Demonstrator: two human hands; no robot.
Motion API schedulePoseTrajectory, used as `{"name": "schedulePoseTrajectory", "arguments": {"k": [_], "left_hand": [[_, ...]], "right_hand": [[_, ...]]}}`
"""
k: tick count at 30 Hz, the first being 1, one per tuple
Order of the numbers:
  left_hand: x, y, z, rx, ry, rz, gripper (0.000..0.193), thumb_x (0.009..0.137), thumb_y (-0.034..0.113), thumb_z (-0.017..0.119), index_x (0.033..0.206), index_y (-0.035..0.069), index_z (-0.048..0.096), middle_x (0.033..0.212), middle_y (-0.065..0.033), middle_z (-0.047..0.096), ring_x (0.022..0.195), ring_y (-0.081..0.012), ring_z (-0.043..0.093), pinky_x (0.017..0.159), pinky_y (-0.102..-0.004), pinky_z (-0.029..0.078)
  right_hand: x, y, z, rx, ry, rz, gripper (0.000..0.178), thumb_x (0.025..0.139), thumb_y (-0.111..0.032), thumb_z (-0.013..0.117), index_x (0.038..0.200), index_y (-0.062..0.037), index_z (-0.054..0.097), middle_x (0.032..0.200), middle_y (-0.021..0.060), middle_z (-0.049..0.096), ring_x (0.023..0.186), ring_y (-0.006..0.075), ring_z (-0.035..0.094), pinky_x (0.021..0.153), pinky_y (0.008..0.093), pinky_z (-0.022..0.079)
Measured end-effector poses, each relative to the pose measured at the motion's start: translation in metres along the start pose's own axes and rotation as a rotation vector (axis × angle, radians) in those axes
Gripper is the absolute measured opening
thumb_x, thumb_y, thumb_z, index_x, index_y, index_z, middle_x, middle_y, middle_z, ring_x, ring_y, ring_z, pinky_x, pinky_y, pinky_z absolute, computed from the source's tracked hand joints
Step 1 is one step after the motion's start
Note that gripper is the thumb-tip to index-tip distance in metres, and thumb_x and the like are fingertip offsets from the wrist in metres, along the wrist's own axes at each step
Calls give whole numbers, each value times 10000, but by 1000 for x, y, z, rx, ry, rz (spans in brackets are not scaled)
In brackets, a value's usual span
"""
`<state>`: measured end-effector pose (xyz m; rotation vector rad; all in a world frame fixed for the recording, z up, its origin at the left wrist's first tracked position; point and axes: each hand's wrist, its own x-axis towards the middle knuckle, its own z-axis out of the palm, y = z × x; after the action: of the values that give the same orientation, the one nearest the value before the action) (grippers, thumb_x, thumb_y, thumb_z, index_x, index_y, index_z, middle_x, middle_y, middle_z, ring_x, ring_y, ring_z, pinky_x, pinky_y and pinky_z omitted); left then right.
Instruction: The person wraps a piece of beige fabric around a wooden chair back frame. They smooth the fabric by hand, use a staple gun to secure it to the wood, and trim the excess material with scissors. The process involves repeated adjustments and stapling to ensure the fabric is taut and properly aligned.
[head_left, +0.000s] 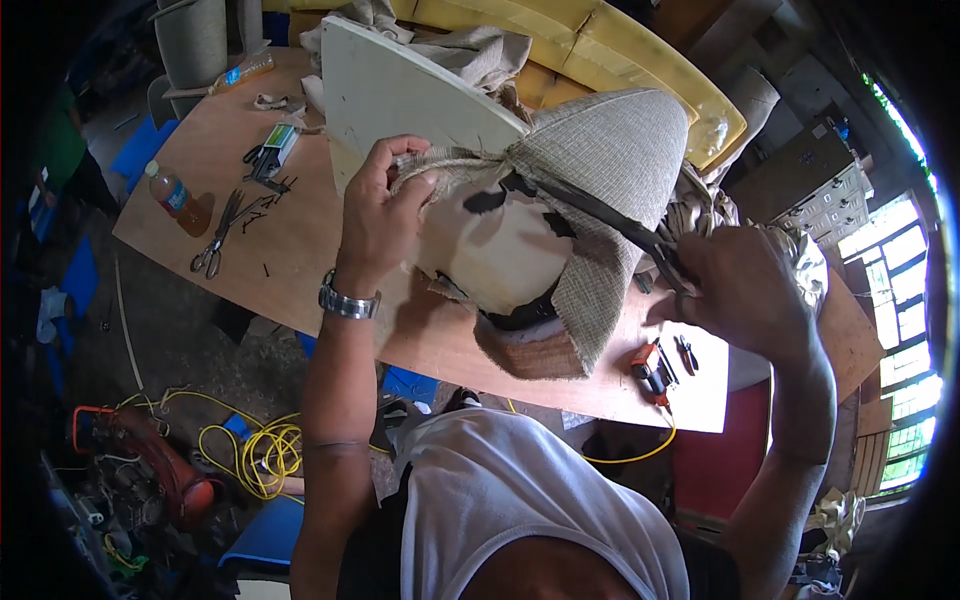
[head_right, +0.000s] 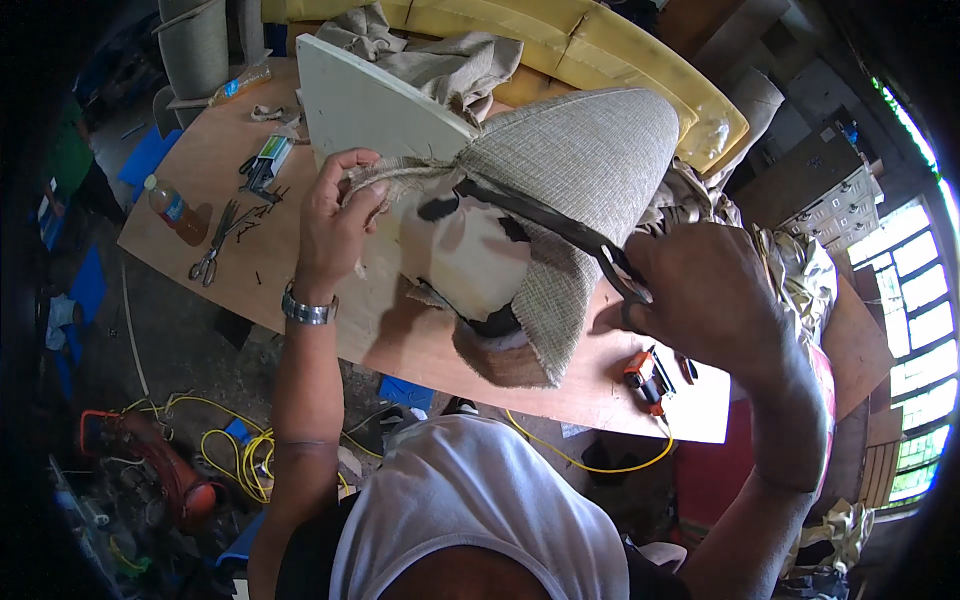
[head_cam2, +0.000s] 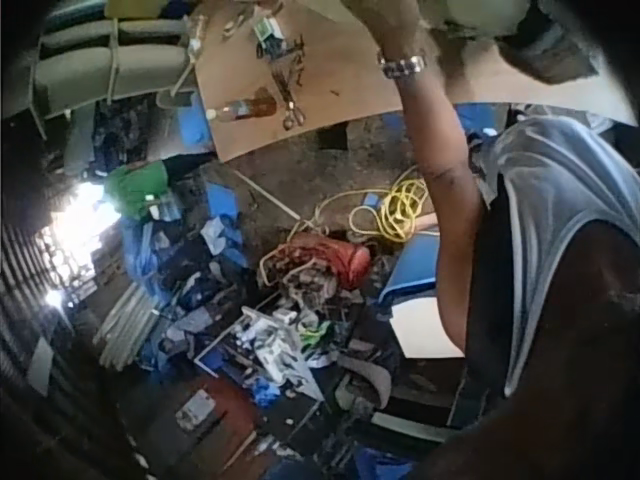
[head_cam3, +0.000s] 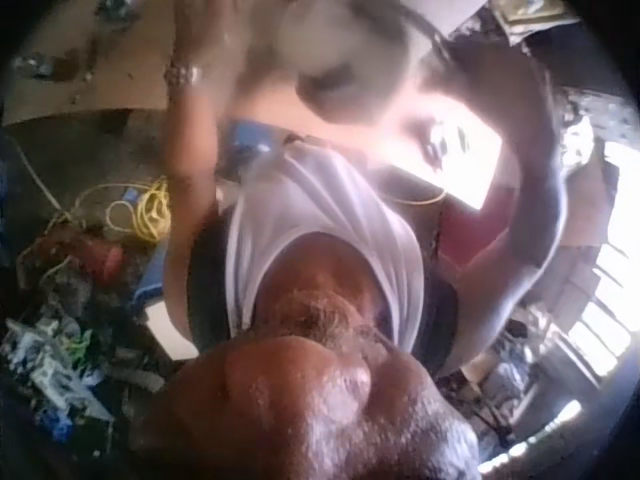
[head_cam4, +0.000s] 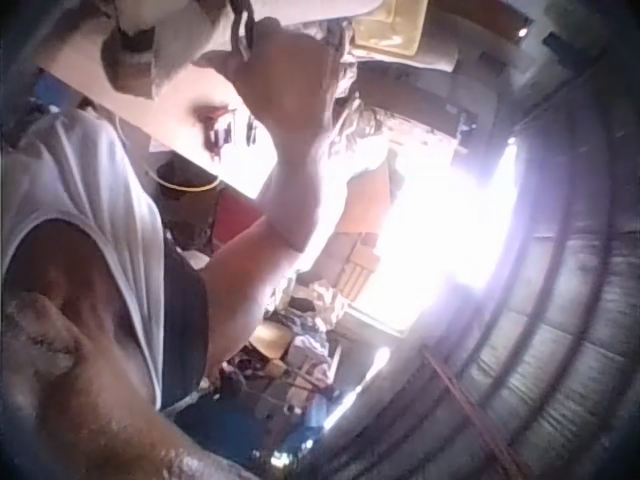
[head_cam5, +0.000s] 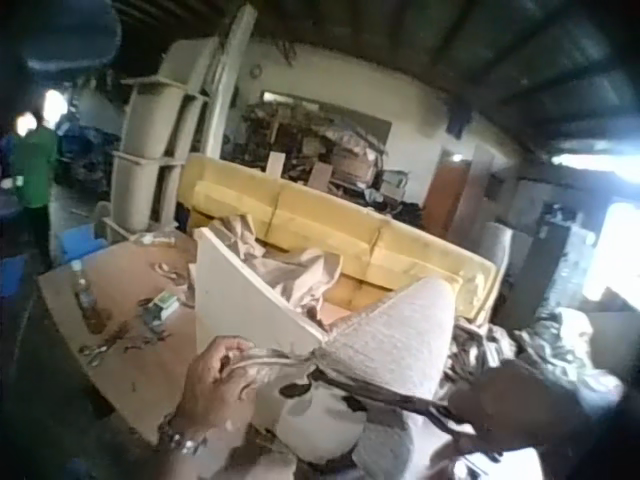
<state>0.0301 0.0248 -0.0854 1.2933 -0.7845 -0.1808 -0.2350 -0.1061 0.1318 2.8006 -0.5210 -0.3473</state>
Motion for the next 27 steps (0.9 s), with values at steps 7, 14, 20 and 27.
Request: {"name": "schedulePoseTrajectory", "arguments": {"k": [7,14,20,27], "left_hand": [[-22,-46,37,572,334,554,313,909,222,712,1140,31,620,1013,-168,674,882,-317,653,767,-415,512],[-25,-20,75,497,74,388,436,813,265,814,1101,29,586,957,-149,625,951,-356,602,853,-470,475],[1,-43,60,424,28,415,329,868,254,753,1017,9,590,960,-180,599,946,-362,573,854,-479,460],[-6,-16,36,89,-229,-51,263,999,240,602,941,-17,599,803,-177,640,737,-281,630,689,-409,497]], "right_hand": [[-21,36,35,88,-66,57,603,618,-591,899,759,-47,681,606,91,629,545,245,611,574,406,454],[-13,37,53,633,-315,134,554,683,-516,902,672,-42,617,570,38,574,535,130,547,523,370,395],[24,37,72,954,-502,-110,689,866,-743,624,715,-73,676,630,1,657,540,96,629,497,278,501],[60,36,47,789,-490,-28,740,897,-770,539,774,-59,702,636,2,662,483,102,610,468,268,519]]}}
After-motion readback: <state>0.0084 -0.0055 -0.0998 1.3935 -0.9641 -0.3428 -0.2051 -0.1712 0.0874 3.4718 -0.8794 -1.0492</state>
